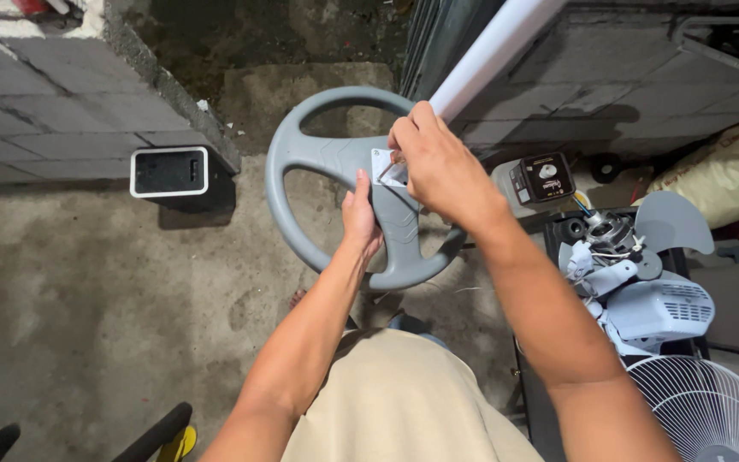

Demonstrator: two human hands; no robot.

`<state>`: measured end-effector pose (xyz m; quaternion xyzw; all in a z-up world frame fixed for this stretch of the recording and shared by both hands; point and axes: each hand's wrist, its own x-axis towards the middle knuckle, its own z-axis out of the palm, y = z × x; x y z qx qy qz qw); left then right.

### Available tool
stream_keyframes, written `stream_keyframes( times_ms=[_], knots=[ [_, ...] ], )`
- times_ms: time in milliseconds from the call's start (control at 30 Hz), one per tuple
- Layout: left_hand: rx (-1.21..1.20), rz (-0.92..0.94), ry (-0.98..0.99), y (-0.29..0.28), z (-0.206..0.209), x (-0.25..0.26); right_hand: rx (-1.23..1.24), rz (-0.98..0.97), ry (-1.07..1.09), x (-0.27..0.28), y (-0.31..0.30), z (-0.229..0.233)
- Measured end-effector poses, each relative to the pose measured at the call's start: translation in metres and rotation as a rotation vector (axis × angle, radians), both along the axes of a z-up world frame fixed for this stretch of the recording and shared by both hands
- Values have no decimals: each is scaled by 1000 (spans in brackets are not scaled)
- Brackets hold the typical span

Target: The person uses a screwdriver to remove screws from a metal bracket attached to a grey steering wheel. They loosen and remove multiple screws, then detach the bracket and the attached white pole from the steering wheel.

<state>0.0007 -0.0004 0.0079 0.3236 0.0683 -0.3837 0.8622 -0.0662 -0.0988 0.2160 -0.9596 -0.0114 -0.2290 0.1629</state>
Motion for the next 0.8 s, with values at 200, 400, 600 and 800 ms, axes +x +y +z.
stream_keyframes(
  times_ms=[200, 400, 600, 800],
  knots=[
    [3, 31, 82, 0, -3, 1, -58, -364, 275, 9, 18, -5],
    [-67, 66, 67, -3, -16, 10, -21, -133, -4, 4, 6, -13],
    [-99, 48, 86, -3, -12, 16, 35, -261, 86, 10, 15, -12],
    [-99, 25, 43, -4, -9, 24, -34, -229, 131, 16, 10, -6]
  ],
)
